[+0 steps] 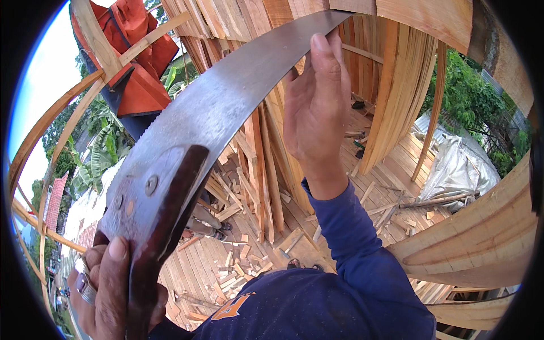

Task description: The person saws through a curved wooden board using a hand saw and then removes the cut piece.

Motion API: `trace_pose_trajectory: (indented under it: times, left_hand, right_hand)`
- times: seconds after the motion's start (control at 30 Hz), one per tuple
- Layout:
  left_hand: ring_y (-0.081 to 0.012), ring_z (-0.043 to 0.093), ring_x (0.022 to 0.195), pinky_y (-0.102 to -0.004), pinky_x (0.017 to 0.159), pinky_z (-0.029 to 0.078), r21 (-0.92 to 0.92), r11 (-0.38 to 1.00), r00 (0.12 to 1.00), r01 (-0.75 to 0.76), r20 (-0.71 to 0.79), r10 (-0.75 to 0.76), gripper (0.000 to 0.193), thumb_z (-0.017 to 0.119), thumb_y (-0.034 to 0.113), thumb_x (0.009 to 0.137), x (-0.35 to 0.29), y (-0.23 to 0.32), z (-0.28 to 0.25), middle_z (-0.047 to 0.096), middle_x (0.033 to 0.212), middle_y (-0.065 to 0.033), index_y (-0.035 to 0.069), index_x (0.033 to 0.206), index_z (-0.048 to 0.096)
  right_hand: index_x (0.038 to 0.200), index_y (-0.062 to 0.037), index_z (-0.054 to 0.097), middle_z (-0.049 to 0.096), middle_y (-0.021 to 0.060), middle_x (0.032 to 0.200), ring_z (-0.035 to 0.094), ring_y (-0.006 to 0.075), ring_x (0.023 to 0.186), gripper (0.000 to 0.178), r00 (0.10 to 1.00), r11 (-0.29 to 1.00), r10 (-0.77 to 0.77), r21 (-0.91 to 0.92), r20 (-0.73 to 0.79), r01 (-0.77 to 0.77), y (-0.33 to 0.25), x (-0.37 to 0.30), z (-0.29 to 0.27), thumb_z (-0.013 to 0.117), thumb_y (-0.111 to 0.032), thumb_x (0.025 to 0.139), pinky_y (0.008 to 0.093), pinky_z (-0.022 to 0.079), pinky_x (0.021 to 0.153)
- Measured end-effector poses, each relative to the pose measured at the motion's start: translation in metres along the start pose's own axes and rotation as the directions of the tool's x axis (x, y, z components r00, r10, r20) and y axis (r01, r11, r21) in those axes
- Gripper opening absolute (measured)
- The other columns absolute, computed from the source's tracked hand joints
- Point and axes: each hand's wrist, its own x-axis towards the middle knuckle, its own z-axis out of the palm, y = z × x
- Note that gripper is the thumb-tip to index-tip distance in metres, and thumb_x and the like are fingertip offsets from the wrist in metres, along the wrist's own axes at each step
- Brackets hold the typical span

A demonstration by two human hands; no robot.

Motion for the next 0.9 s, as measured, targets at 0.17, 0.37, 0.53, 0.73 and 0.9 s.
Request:
trace_pose_trajectory:
  times: [0.17,0.37,0.53,0.73,0.9]
  left_hand:
    - [-0.0348,0.064,0.086,-0.0413,0.074,0.048,-0.09,0.992,0.991,-0.087,0.095,0.095,0.045,0.063,0.01,0.073,0.024,0.022,0.016,0.062,0.101,-0.0233,-0.014,0.109,0.053]
    - [-0.0297,0.065,0.081,-0.0345,0.072,0.049,-0.227,0.972,0.997,-0.068,-0.053,0.057,0.045,0.064,0.005,0.071,0.058,0.007,0.03,0.063,0.098,-0.0209,-0.011,0.111,0.054]
    - [-0.0356,0.064,0.087,-0.0385,0.073,0.051,0.051,0.999,0.998,-0.015,0.061,0.012,0.035,0.048,0.016,0.086,-0.003,0.001,0.001,0.062,0.099,-0.0249,-0.013,0.102,0.059]
    - [-0.0369,0.064,0.083,-0.0403,0.068,0.053,0.271,0.955,0.967,-0.125,-0.181,0.178,0.031,0.045,0.013,0.089,-0.01,-0.013,0.023,0.062,0.096,-0.028,-0.011,0.095,0.063]
    - [-0.0262,0.061,0.059,-0.029,0.051,0.049,0.431,0.792,0.893,-0.433,0.086,0.442,0.031,0.051,0.019,0.087,-0.016,-0.032,-0.025,0.065,0.085,-0.0199,-0.008,0.092,0.065]
  right_hand:
    - [0.128,-0.0045,0.038,0.048,0.0032,0.118,0.046,0.0121,0.102,0.04,0.998,0.996,-0.011,-0.085,0.058,0.016,0.0,0.017,-0.03,0.041,-0.025,0.094,0.029,0.04,0.087]
    - [0.125,-0.0027,0.039,0.049,0.0054,0.116,0.048,0.0135,0.106,0.038,0.993,0.995,-0.001,-0.101,-0.119,-0.011,-0.003,0.028,-0.018,0.041,-0.021,0.091,0.0316,0.038,0.089]
    - [0.124,-0.0076,0.038,0.047,0.0028,0.118,0.046,0.015,0.108,0.038,0.996,0.986,-0.037,-0.165,-0.085,0.023,0.001,-0.013,-0.005,0.043,-0.03,0.095,0.0358,0.04,0.084]
    - [0.137,-0.0007,0.02,0.046,0.0089,0.118,0.049,0.014,0.104,0.06,1.0,0.993,-0.019,-0.113,0.02,0.021,0.004,-0.018,-0.021,0.051,-0.026,0.092,0.029,0.044,0.081]
    - [0.137,0.0032,0.018,0.046,0.0115,0.119,0.051,0.0143,0.098,0.067,0.993,0.999,-0.043,-0.022,0.113,0.046,0.002,-0.015,0.006,0.057,-0.022,0.089,0.0259,0.046,0.079]
